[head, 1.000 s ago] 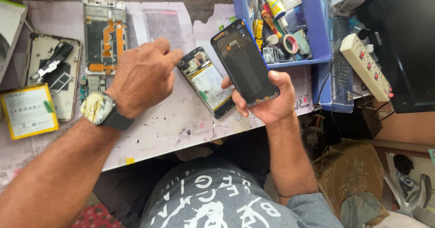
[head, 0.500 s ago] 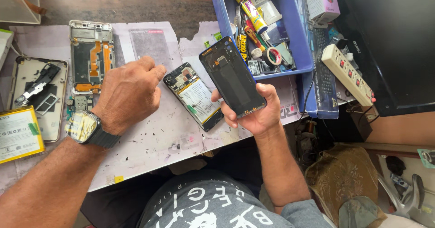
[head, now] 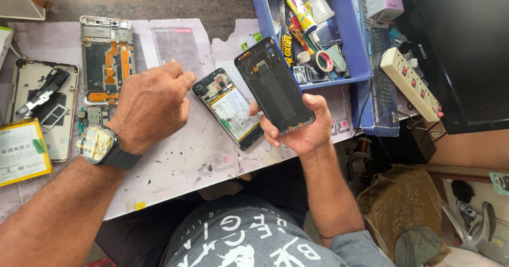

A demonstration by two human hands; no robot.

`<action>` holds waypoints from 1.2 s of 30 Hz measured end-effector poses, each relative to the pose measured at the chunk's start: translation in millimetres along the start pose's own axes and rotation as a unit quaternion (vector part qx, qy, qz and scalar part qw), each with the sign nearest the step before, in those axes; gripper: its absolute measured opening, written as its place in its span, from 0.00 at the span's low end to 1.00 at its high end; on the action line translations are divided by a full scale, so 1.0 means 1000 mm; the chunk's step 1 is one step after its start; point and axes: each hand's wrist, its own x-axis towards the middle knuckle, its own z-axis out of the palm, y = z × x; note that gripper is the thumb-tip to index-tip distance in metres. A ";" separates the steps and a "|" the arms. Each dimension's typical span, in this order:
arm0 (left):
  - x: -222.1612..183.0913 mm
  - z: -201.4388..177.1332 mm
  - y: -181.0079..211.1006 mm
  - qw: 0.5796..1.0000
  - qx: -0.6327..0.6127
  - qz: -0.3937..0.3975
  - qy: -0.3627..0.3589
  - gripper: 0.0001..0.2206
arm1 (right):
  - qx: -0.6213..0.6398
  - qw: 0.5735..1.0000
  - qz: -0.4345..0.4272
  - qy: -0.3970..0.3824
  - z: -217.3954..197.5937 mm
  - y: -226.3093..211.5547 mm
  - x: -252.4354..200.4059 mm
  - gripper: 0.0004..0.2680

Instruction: The person searches a drawer and retrieves a small adhesive packet, then opens it and applies the adhesive to a SIM tray. They insert the SIM tray into a smartphone, then use a prying tool to separate the phone's back cover from the chassis, exposing the internal battery and components.

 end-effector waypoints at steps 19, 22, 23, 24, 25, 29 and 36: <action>0.005 -0.005 0.004 0.999 -0.038 -0.008 0.023 0.14 | -0.035 0.999 -0.004 0.001 0.012 0.003 0.005 0.29; 0.003 -0.004 0.006 0.998 -0.046 -0.024 0.027 0.15 | -0.034 0.999 -0.007 0.002 0.015 0.003 0.001 0.29; 0.003 -0.005 0.004 0.998 -0.050 -0.026 0.031 0.15 | -0.036 0.999 -0.009 0.001 0.015 0.003 0.002 0.29; 0.004 -0.005 0.002 0.997 -0.055 -0.029 0.035 0.15 | -0.036 0.999 -0.010 0.000 0.014 0.002 0.003 0.29; 0.005 -0.005 0.002 0.997 -0.054 -0.031 0.034 0.15 | -0.038 0.999 -0.011 0.002 0.014 0.003 0.002 0.29; 0.004 -0.004 0.003 0.998 -0.051 -0.035 0.031 0.16 | -0.047 0.999 -0.016 0.012 0.013 0.003 -0.001 0.29; 0.004 -0.006 0.002 0.997 -0.038 -0.046 0.046 0.15 | -0.047 0.999 -0.011 0.013 0.019 0.003 -0.003 0.29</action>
